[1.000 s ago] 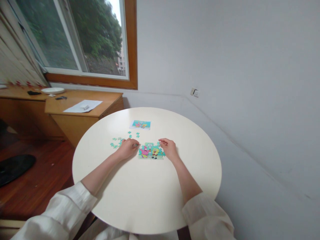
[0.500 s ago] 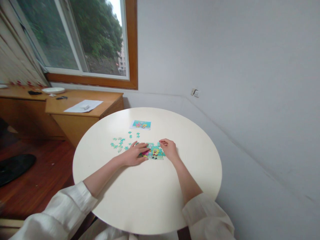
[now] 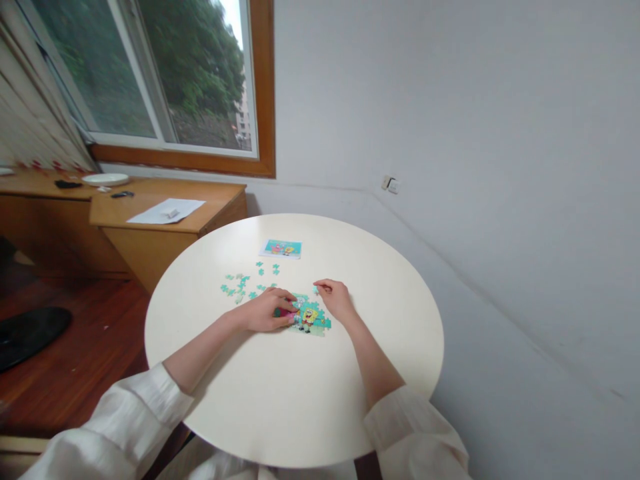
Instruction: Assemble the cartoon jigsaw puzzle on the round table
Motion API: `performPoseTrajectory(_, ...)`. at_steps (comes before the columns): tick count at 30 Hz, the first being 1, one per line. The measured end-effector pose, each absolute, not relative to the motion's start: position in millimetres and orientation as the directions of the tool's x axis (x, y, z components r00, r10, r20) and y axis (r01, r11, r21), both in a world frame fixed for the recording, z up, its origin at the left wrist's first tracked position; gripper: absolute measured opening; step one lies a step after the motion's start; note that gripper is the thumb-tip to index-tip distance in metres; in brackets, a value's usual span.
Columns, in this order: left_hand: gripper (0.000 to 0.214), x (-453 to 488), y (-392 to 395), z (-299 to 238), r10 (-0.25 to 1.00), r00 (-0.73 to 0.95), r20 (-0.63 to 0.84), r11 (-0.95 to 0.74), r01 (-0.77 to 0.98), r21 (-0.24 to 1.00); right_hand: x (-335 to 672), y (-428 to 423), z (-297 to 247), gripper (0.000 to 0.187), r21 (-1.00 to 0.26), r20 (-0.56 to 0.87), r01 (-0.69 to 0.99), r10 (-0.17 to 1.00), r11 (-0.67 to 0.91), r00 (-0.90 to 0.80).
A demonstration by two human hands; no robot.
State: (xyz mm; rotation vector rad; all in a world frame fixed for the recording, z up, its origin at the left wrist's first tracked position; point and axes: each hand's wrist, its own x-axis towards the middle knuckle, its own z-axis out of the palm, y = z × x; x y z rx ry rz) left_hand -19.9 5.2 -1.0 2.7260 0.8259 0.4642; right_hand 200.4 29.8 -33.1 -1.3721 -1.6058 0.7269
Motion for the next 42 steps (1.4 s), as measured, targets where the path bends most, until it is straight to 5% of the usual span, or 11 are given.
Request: performPoseTrajectory(42,0.025,-21.1,9.1,-4.3,0.575,0.773,0.268,-0.798,0.459,0.391,211.5,33.0,-33.4,0.022,-0.818,0.274,0.511,0.96,0.262,-0.053)
